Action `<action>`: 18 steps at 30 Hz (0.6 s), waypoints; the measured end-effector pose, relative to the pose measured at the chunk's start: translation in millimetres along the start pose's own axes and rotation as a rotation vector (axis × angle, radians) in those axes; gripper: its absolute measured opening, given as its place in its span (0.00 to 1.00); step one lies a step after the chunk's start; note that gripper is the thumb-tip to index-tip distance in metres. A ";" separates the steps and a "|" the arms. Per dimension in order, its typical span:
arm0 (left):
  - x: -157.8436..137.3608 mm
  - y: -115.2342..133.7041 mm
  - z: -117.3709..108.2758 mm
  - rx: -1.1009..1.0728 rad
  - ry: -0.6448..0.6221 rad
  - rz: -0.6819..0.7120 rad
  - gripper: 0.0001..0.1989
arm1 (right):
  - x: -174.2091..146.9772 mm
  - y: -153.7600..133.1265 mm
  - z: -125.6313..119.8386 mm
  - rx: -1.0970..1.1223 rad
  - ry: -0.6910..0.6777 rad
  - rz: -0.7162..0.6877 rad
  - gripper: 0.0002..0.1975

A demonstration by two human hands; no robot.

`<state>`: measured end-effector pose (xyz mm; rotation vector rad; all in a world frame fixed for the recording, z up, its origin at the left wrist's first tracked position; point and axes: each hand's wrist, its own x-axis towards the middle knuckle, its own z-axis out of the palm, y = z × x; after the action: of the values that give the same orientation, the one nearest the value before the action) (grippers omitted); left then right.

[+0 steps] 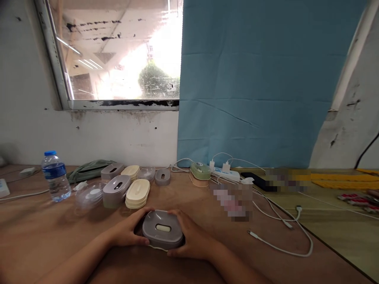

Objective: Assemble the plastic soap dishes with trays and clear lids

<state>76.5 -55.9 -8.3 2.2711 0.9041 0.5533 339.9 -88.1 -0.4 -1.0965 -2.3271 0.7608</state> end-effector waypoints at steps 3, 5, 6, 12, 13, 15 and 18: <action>-1.1 -1.4 1.0 0.025 -0.014 0.000 0.42 | 0.6 0.7 -0.1 0.013 -0.005 0.004 0.44; -2.5 -0.5 2.1 0.090 -0.024 0.031 0.44 | 1.0 1.2 -0.2 0.019 -0.005 0.002 0.45; -3.0 0.6 2.5 0.131 -0.016 0.067 0.45 | 1.2 1.6 -0.3 0.023 -0.002 -0.002 0.45; 11.9 4.6 -12.1 0.419 0.258 0.293 0.27 | -0.3 1.0 -2.4 0.043 0.012 -0.020 0.44; 19.4 1.9 -19.1 0.467 0.298 0.268 0.21 | -1.0 -0.1 -3.3 0.040 0.011 -0.009 0.44; 39.1 -8.2 -36.1 0.522 0.377 0.180 0.12 | -2.6 -3.0 -5.7 0.030 0.002 0.018 0.44; 74.5 -31.1 -63.4 0.517 0.526 0.006 0.16 | -4.4 -6.5 -9.6 0.015 -0.021 0.057 0.45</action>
<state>76.2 40.4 26.9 2.6289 1.4284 1.0504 344.7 -92.3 10.2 -1.1581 -2.3126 0.8127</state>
